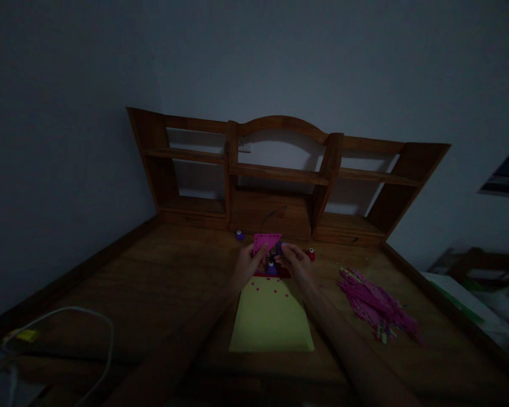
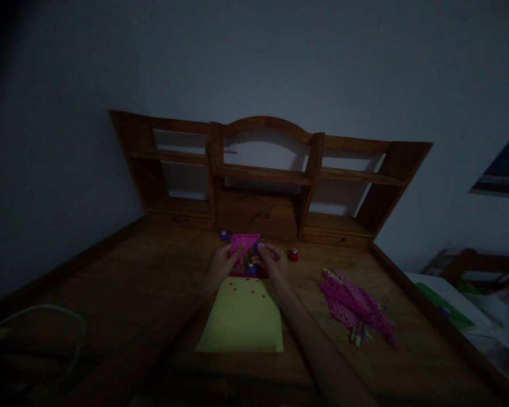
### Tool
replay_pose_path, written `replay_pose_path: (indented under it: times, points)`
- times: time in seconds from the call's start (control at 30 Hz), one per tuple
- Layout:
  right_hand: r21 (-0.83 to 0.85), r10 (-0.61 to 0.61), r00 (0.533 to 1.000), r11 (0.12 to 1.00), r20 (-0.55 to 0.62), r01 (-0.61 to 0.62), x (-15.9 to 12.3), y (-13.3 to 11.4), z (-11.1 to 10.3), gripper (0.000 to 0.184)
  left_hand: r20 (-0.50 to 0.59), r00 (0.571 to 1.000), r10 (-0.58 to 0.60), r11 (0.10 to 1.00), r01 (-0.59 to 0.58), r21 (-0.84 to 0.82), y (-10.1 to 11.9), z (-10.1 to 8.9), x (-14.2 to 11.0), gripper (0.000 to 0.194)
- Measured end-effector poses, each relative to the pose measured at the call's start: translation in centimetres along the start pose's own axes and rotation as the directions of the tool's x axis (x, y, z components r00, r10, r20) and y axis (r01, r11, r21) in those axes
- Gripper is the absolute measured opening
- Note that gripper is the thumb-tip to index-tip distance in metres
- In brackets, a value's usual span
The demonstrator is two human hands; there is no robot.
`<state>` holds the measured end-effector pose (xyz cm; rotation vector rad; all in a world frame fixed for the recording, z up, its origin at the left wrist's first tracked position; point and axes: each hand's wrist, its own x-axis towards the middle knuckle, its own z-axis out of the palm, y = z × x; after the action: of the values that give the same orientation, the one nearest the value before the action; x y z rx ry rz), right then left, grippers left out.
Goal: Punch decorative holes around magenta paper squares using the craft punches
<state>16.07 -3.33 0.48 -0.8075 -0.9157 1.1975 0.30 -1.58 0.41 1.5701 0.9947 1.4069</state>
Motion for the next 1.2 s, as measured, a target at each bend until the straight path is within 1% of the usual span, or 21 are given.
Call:
replay_pose_path:
  times: [0.13, 0.23, 0.5, 0.57, 0.8, 1.0, 1.1, 1.2]
  points:
    - [-0.015, 0.003, 1.000, 1.000, 0.008, -0.003, -0.09, -0.09, -0.08, 0.034, 0.023, 0.999, 0.025, 1.000, -0.025, 0.018, -0.31, 0.04, -0.11, 0.042]
    - [-0.012, 0.006, 1.000, 1.000, 0.013, -0.005, -0.12, -0.09, -0.04, 0.035, 0.034, 0.999, 0.023, 1.000, -0.023, 0.003, -0.36, 0.13, -0.14, 0.041]
    - [-0.020, 0.006, 1.000, 1.000, -0.016, -0.006, -0.14, -0.07, 0.05, 0.035, -0.019, 1.000, -0.023, 0.995, 0.021, -0.093, 0.11, 0.03, 0.07, 0.038]
    - [-0.018, 0.002, 1.000, 1.000, -0.007, -0.003, -0.14, -0.05, 0.07, 0.036, -0.032, 0.999, -0.020, 0.995, 0.017, -0.100, 0.14, 0.01, 0.07, 0.038]
    - [-0.032, 0.002, 1.000, 0.999, 0.024, -0.001, -0.24, 0.03, 0.12, 0.035, -0.026, 0.999, -0.026, 0.995, 0.023, -0.097, 0.44, 0.15, -0.04, 0.037]
    - [-0.018, 0.004, 1.000, 1.000, -0.002, -0.004, -0.10, -0.08, 0.13, 0.037, 0.004, 1.000, -0.012, 0.996, 0.012, -0.090, 0.06, 0.00, 0.01, 0.035]
    - [-0.023, 0.031, 0.999, 0.999, 0.014, -0.030, -0.13, -0.21, 0.12, 0.036, 0.014, 1.000, 0.009, 0.995, -0.008, -0.097, -0.06, -0.07, 0.00, 0.033]
    - [-0.019, 0.057, 0.997, 0.998, 0.047, -0.056, -0.23, -0.22, 0.11, 0.034, 0.030, 1.000, 0.001, 0.993, 0.003, -0.119, 0.01, -0.10, -0.03, 0.032]
